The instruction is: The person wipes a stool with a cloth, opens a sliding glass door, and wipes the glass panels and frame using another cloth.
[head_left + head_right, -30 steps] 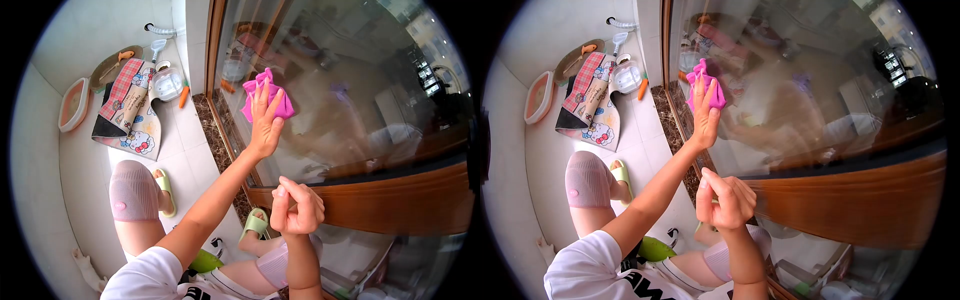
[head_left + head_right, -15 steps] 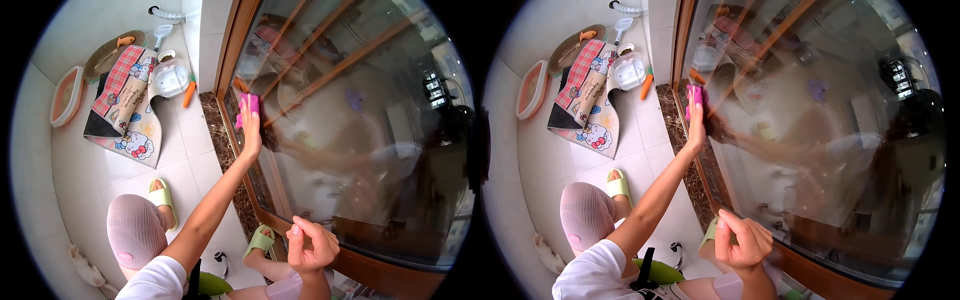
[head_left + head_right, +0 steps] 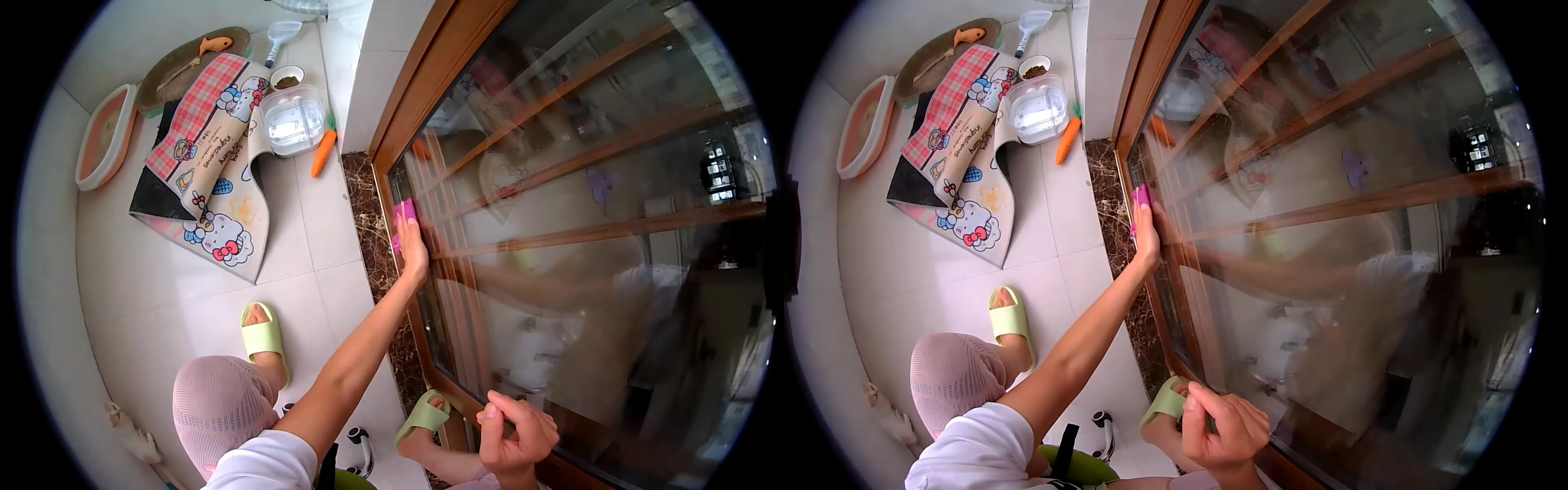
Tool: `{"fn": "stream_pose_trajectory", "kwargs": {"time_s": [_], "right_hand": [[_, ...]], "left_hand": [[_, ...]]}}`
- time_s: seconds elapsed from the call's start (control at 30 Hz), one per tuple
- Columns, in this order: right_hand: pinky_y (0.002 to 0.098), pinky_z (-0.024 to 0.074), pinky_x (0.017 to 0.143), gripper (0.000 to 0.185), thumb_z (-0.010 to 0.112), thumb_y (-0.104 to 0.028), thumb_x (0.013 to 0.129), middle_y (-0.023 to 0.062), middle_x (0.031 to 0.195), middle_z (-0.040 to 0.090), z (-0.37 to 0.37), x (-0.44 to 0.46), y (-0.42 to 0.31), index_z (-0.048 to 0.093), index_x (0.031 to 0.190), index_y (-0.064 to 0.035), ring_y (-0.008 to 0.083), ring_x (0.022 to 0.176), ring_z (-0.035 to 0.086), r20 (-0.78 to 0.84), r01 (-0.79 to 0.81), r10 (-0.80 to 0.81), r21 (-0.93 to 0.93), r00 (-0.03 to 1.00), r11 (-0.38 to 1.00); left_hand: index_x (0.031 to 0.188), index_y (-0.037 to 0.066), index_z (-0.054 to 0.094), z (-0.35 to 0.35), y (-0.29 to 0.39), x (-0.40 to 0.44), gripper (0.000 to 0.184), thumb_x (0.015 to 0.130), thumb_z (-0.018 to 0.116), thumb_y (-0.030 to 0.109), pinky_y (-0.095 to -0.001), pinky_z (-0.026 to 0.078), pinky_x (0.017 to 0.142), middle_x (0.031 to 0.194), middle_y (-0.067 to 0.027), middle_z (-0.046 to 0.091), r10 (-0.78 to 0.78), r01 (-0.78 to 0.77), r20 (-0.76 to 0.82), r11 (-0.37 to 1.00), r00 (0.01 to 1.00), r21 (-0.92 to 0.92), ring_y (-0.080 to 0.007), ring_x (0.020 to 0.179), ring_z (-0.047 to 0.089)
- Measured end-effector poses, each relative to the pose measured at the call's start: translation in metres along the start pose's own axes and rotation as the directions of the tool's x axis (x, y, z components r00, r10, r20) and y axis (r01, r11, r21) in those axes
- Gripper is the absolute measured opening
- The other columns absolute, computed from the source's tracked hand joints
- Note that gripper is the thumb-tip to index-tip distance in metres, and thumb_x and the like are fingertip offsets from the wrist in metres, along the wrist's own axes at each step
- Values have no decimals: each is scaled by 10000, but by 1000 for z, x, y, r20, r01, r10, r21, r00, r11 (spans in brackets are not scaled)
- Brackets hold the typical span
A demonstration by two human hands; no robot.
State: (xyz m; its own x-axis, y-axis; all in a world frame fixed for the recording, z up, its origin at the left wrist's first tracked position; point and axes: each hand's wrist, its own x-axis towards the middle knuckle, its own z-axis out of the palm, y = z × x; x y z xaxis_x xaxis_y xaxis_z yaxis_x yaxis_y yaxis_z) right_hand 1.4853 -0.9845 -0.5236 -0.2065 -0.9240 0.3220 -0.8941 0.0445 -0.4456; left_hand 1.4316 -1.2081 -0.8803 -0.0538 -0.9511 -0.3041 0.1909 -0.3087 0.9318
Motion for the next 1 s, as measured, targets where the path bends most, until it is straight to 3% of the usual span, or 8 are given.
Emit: {"fn": "stream_pose_trajectory", "kwargs": {"time_s": [0.17,0.3,0.5,0.63,0.77,0.8,0.83,1.0], "right_hand": [[302,538,575,125,685,-36,883,107,692,699,0,12,-4,749,982,5,221,609,688,-8,-58,58,46,998,997],[297,505,524,135,694,-22,834,84,664,673,7,16,5,744,958,-2,216,552,647,-15,-5,6,8,1000,1000],[309,515,543,120,695,-27,865,85,674,682,12,24,6,749,968,0,227,571,657,3,-59,60,-20,998,998],[312,518,555,124,695,-30,866,77,672,683,12,18,9,750,975,-10,225,579,658,63,-94,98,-58,993,994],[317,525,572,124,696,-39,868,74,680,690,16,18,11,751,978,-21,230,598,666,54,-119,121,-46,991,992],[320,530,579,120,692,-47,872,73,689,697,13,18,12,752,974,-25,232,606,671,95,-112,119,-78,988,991],[320,530,581,120,691,-47,873,72,691,697,13,19,12,752,975,-25,232,608,673,83,-104,110,-75,991,992],[320,531,579,117,691,-47,875,73,695,697,19,26,7,751,973,-24,231,613,676,22,-68,69,-51,997,996]], "left_hand": [[1600,182,293,12,246,61,616,1081,250,511,-523,-49,1226,1691,-144,98,685,-681,119,728,718,-81,-354,1560,-2],[1549,182,412,24,302,79,596,1067,317,518,-546,-21,1224,1672,-123,182,913,-918,144,393,382,-53,-381,1542,104],[1574,151,339,0,155,128,615,1075,279,507,-526,71,1232,1652,-145,216,719,-723,75,687,691,73,-372,1523,172],[1598,120,254,-13,28,153,604,1096,214,455,-439,100,1245,1661,-158,187,291,-286,-35,953,956,99,-336,1542,136],[1567,102,311,-21,-38,190,642,1088,215,519,-405,344,1157,1532,-81,434,-201,222,95,889,975,-401,-242,1385,443],[1547,119,357,-26,-35,204,667,1074,211,567,-405,382,1131,1470,-84,504,-293,415,300,734,908,-537,-236,1322,503],[1524,134,398,-15,-31,219,655,1070,233,576,-409,410,1103,1421,-89,551,-181,213,115,783,977,-585,-243,1264,547],[1563,148,327,8,175,165,607,1077,278,509,-436,271,1139,1510,-97,401,-75,176,187,767,980,-616,-272,1385,353]]}}
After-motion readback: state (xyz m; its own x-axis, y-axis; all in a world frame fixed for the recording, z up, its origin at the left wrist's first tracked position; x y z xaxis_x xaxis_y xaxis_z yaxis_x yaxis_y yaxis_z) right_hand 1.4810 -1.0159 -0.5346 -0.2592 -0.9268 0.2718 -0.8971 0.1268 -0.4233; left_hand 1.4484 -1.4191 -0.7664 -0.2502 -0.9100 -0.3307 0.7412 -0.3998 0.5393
